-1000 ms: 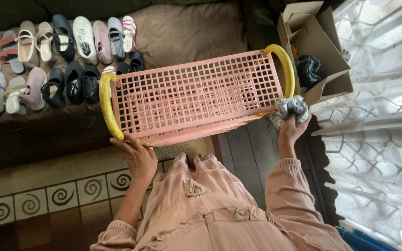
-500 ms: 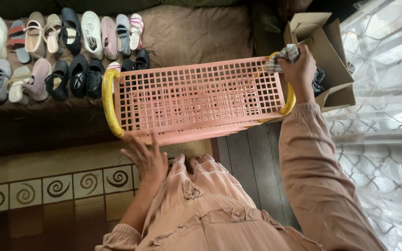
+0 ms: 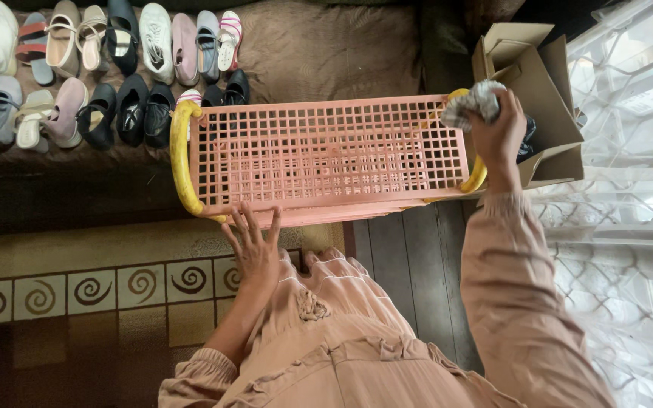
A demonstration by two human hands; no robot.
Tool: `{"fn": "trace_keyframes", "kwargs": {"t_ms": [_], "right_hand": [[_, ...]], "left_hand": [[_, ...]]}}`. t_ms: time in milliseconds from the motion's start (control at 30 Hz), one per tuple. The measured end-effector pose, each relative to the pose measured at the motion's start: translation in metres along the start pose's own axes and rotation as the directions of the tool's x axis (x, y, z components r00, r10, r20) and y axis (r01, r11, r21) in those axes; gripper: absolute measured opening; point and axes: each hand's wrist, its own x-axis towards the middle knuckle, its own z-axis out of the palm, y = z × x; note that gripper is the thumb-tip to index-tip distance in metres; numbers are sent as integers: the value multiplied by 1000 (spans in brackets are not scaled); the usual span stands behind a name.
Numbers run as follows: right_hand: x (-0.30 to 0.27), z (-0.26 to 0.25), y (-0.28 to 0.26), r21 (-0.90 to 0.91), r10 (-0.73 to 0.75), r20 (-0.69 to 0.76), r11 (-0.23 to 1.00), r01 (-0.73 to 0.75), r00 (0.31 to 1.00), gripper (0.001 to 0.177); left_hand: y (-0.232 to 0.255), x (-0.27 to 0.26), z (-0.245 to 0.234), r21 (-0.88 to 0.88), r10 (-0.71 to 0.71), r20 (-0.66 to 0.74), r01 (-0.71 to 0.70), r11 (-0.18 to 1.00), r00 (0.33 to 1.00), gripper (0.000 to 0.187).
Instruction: The person wipes the surfaces of a pink plastic shoe rack with a cloth. They clean the top and bottom shelves and the yellow side supports, moving the cloth back and forth across the grid surfaces.
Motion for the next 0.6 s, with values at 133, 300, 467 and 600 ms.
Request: {"fn": "trace_keyframes", "kwargs": {"t_ms": [133,300,467,600], "right_hand": [[-82,-16,2,-24,-60,-89,998,58,994,40],[-165,-4,-16,-215,-23,-127,977,-5,992,34],[-206,28,-83,79,145,-147,988,-135,978,40],[-217,60,-142,282,45,85,957,-68,995,48]], "left_hand": [[-1,2,-3,-252,-7,142,43,967,990,100],[-1,4,-15,-359,-10,99,46,932,995,104],[-4,7,-15,-294,15,142,28,956,990,95],[-10,10,-10,-210,35,78,-18,978,996,88]]}}
